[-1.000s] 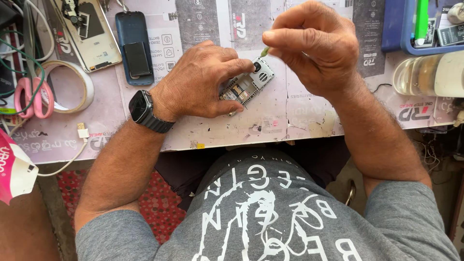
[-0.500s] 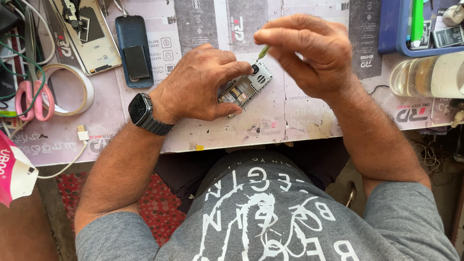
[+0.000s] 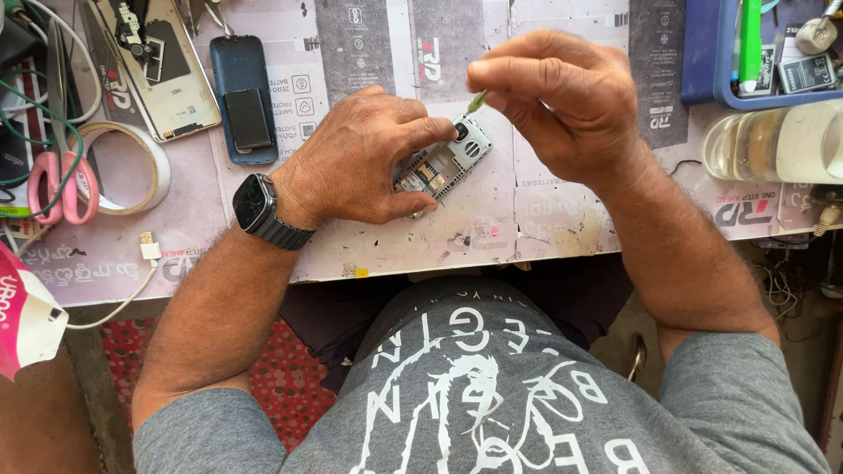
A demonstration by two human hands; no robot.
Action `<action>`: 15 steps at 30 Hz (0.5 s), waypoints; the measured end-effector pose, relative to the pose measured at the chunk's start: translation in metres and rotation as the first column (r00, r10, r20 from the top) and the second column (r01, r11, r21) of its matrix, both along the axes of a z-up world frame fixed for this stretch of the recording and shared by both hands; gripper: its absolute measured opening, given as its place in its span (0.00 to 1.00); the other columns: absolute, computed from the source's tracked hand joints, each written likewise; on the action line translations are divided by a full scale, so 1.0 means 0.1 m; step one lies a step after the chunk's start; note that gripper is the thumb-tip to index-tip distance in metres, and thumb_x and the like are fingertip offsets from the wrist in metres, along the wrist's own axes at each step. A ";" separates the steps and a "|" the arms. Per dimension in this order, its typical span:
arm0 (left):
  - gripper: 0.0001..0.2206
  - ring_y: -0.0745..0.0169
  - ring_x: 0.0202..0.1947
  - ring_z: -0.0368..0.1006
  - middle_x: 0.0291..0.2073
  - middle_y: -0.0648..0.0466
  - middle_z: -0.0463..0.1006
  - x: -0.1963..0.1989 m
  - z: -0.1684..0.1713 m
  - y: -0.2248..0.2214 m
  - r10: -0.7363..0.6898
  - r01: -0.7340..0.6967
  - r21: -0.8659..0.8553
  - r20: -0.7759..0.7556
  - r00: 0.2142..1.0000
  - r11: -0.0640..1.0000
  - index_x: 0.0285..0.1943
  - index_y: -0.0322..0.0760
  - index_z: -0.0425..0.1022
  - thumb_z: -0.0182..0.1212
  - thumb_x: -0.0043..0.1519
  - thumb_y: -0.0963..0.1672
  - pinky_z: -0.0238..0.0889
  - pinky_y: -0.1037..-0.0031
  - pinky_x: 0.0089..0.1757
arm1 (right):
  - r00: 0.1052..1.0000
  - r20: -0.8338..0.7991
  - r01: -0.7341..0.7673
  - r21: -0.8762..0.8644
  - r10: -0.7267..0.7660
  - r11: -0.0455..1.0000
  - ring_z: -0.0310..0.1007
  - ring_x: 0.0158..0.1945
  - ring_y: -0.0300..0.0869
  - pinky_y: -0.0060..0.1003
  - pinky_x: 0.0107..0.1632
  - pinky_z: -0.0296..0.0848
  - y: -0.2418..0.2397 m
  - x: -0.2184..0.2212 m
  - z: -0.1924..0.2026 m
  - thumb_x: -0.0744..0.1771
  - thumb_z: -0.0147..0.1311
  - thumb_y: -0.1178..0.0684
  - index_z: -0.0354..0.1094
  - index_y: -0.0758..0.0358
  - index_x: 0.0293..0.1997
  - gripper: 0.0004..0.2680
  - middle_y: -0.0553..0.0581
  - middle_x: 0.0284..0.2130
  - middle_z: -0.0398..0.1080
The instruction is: The person disassembles a small black electronic device, likely a phone, by removing the back cover and using a green screwdriver to unscrew and manipulate internal components on a cluttered workbench.
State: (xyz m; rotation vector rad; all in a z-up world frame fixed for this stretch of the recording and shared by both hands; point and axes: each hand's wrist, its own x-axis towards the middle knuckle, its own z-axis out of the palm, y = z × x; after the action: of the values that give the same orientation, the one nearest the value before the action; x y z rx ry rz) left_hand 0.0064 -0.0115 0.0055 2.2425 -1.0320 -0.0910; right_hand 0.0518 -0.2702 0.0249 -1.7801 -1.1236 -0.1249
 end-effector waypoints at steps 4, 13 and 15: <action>0.33 0.53 0.37 0.75 0.34 0.53 0.79 0.00 -0.01 0.01 -0.002 0.002 -0.005 0.005 1.000 1.000 0.58 0.37 0.77 0.82 0.43 0.51 0.64 0.59 0.44 | 0.999 0.017 -0.045 0.015 0.045 0.999 0.79 0.47 0.41 0.30 0.47 0.83 0.00 0.02 -0.02 0.73 0.60 0.61 0.70 0.63 0.59 0.08 0.63 0.49 0.73; 0.32 0.54 0.37 0.75 0.32 0.55 0.78 0.01 -0.02 0.02 -0.009 0.009 -0.010 -0.006 1.000 1.000 0.57 0.37 0.76 0.81 0.44 0.51 0.64 0.59 0.44 | 0.999 0.009 -0.045 -0.020 0.045 0.999 0.79 0.48 0.43 0.33 0.47 0.84 0.04 0.00 0.04 0.73 0.58 0.63 0.70 0.64 0.57 0.07 0.62 0.48 0.74; 0.32 0.53 0.38 0.75 0.34 0.54 0.78 0.01 -0.02 0.01 -0.011 0.012 -0.015 0.030 0.999 1.000 0.58 0.38 0.76 0.81 0.44 0.51 0.64 0.59 0.44 | 0.997 0.072 -0.025 -0.038 0.028 0.999 0.78 0.42 0.46 0.37 0.43 0.82 0.04 -0.02 0.07 0.68 0.61 0.64 0.72 0.66 0.51 0.08 0.66 0.42 0.73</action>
State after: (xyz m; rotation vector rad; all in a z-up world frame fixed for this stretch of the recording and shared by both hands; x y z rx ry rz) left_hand 0.0076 -0.0101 0.0034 2.2312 -1.0581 -0.0547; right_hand 0.0496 -0.2661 0.0317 -1.8053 -1.2077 -0.1544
